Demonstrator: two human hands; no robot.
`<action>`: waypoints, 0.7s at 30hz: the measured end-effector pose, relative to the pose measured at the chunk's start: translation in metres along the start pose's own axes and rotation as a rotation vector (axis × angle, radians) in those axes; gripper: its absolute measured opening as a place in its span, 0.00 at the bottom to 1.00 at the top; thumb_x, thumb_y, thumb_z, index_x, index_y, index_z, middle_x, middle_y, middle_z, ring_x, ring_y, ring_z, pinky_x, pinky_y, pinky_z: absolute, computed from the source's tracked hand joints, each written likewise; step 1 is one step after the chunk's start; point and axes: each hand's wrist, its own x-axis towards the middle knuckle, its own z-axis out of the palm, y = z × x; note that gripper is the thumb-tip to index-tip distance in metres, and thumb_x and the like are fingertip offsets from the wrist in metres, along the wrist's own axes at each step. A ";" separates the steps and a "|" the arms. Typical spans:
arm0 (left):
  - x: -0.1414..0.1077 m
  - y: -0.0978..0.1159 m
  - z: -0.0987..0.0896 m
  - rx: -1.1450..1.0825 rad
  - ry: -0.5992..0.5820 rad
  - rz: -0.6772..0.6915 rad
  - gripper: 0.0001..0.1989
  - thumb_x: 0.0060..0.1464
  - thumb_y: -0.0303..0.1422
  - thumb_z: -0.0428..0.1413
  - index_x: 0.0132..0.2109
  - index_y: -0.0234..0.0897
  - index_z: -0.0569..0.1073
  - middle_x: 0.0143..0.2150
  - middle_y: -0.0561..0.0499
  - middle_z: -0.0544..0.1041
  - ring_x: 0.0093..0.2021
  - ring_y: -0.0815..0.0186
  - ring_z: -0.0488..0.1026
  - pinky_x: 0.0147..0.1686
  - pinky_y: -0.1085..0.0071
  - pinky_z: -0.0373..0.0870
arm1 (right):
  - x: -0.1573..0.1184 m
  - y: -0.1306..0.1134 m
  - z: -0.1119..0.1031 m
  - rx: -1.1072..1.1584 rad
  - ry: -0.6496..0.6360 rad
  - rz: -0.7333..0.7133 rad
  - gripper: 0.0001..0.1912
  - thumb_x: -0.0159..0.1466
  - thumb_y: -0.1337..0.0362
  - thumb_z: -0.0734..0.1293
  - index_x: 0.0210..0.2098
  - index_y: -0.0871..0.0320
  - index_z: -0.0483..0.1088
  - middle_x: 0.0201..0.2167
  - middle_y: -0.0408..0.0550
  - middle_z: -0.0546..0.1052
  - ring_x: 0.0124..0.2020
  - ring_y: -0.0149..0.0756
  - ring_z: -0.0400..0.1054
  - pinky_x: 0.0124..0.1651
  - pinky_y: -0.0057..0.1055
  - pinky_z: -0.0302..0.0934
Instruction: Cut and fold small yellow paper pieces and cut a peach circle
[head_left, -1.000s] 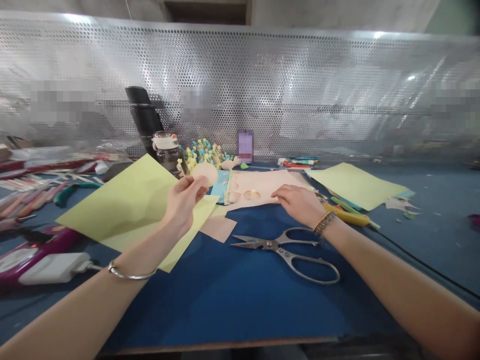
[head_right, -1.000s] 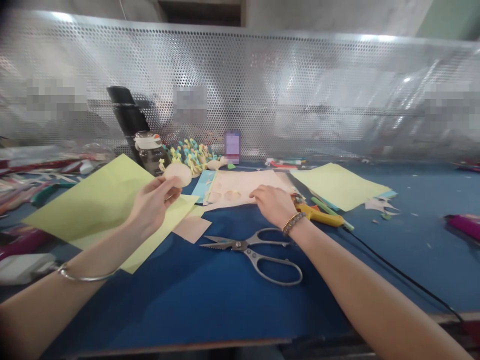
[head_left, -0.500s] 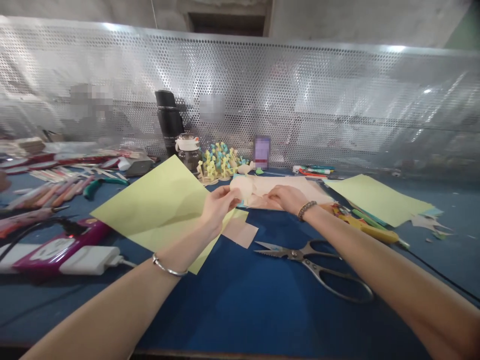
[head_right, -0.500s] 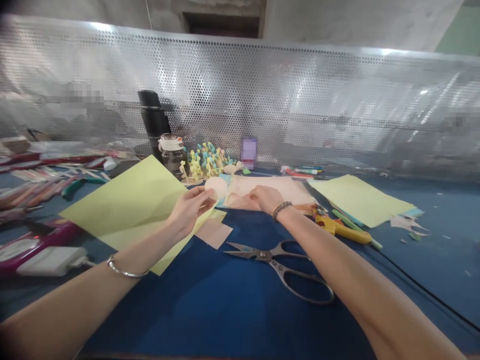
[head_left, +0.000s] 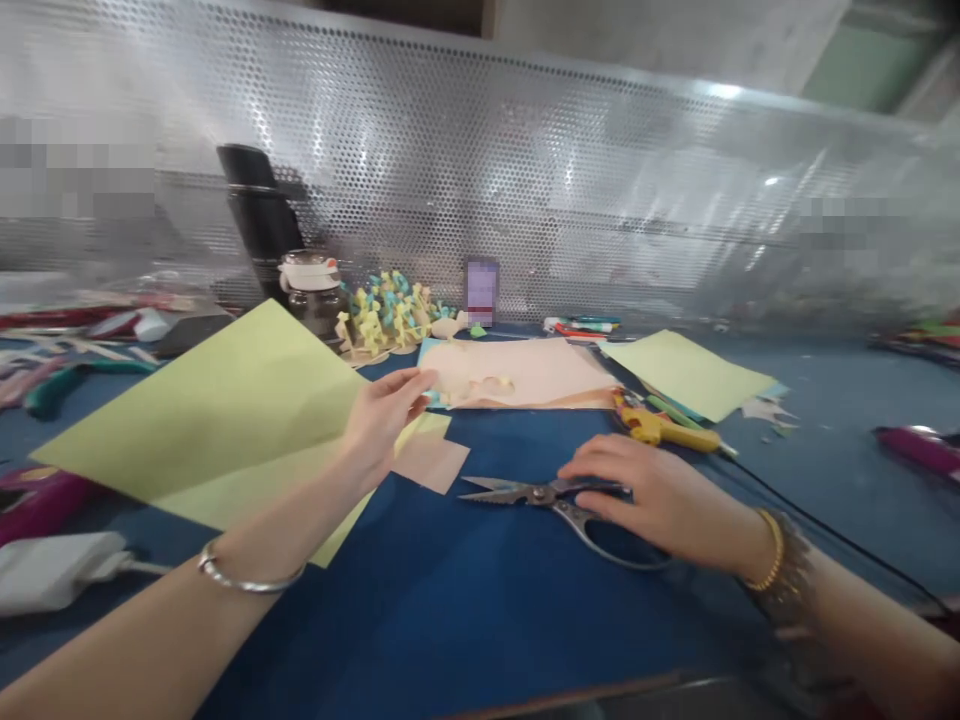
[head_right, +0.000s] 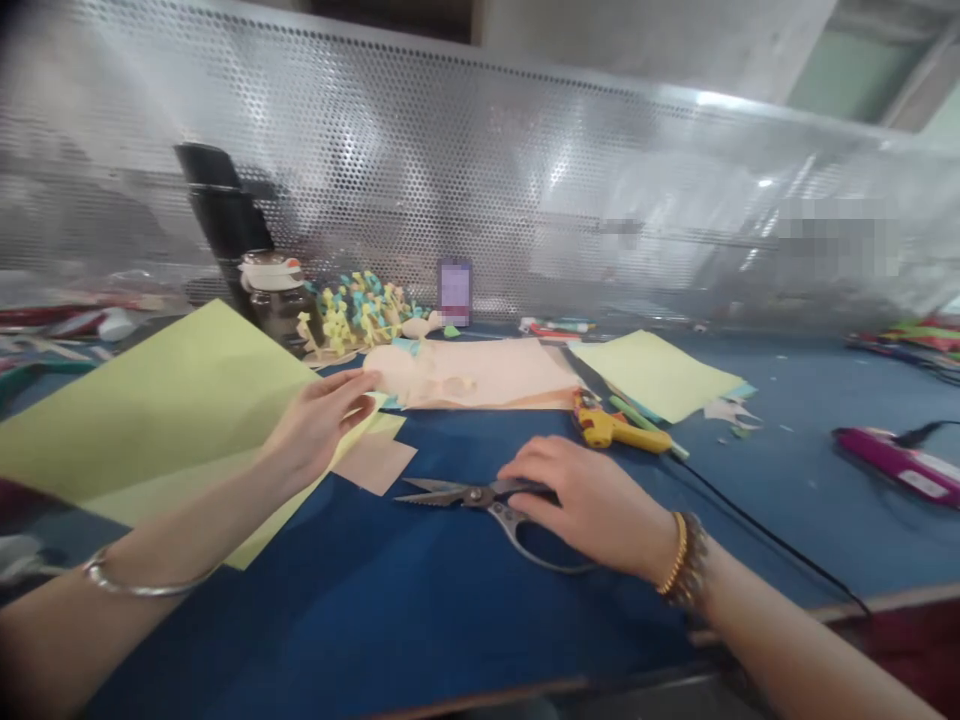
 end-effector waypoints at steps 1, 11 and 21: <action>-0.001 0.000 0.001 0.003 -0.011 -0.004 0.11 0.37 0.36 0.67 0.30 0.35 0.77 0.29 0.54 0.74 0.28 0.76 0.66 0.33 0.80 0.65 | -0.011 -0.001 0.001 -0.006 -0.018 0.010 0.13 0.66 0.60 0.62 0.49 0.52 0.71 0.47 0.48 0.74 0.48 0.39 0.67 0.52 0.37 0.61; -0.007 -0.004 0.004 0.081 -0.123 -0.061 0.18 0.37 0.37 0.68 0.37 0.35 0.78 0.36 0.52 0.76 0.30 0.76 0.67 0.34 0.80 0.67 | -0.057 0.015 -0.001 -0.035 0.125 0.091 0.15 0.60 0.69 0.65 0.47 0.53 0.71 0.45 0.46 0.74 0.48 0.37 0.67 0.52 0.35 0.62; -0.014 -0.011 0.012 0.448 -0.257 0.021 0.26 0.44 0.37 0.63 0.51 0.33 0.72 0.27 0.54 0.73 0.23 0.76 0.63 0.24 0.78 0.61 | -0.036 -0.079 -0.022 -0.423 0.217 -0.328 0.05 0.62 0.67 0.64 0.35 0.57 0.73 0.32 0.48 0.76 0.32 0.38 0.68 0.32 0.37 0.63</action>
